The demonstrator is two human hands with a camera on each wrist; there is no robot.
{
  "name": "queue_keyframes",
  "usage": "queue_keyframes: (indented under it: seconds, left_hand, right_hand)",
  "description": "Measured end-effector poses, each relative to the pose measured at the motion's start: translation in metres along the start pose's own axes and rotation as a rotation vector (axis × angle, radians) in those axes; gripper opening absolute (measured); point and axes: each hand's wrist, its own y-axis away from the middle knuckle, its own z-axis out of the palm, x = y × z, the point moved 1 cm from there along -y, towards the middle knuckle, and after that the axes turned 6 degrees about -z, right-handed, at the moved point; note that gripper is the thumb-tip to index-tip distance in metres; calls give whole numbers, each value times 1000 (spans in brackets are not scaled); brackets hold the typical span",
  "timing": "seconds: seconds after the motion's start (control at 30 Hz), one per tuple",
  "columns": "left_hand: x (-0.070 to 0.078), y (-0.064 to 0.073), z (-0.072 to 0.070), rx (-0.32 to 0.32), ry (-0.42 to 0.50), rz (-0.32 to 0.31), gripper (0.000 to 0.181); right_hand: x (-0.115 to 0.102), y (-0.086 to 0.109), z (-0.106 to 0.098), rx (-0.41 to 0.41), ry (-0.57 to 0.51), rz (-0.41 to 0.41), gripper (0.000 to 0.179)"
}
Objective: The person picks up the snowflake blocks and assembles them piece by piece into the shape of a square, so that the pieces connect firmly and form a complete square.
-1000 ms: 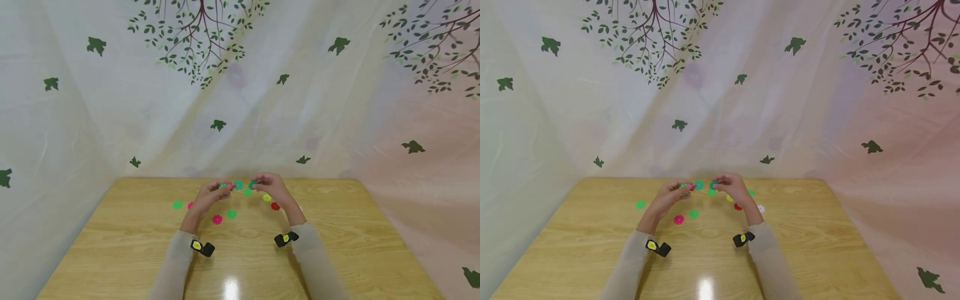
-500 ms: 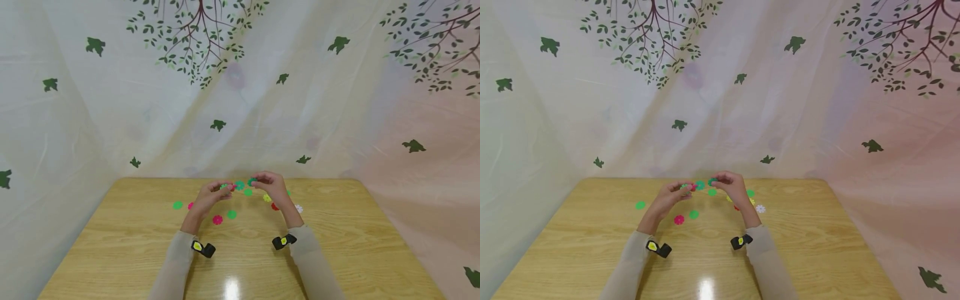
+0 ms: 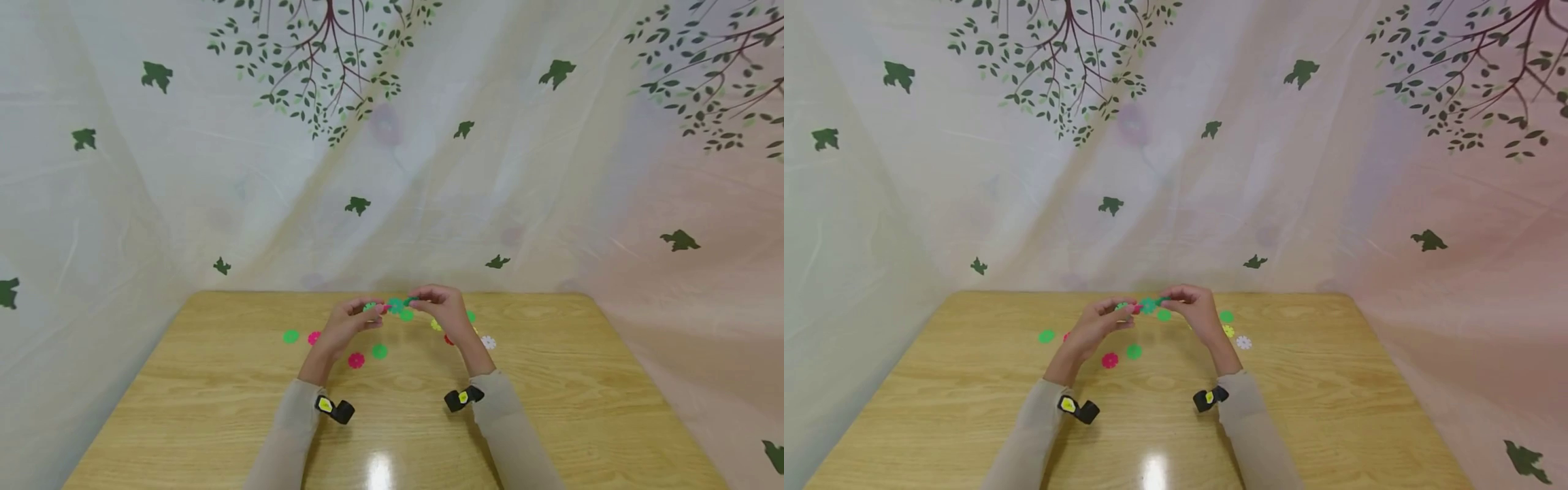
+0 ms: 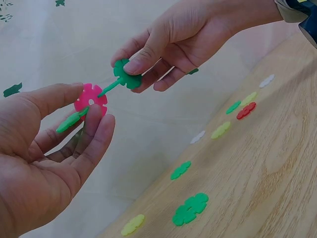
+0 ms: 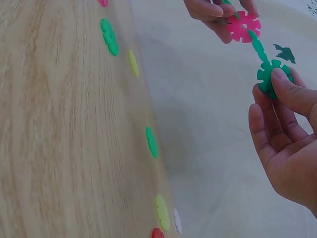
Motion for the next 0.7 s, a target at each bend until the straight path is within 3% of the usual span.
queue_keyframes:
  seconds: [0.37,0.7]
  left_hand:
    - [2,0,2,14,6,2,36]
    - [3,1,3,25,25,32,34]
  right_hand:
    - [-1,1,6,2,37,-67,13]
    - [-29,6,15,20,50,-128,14]
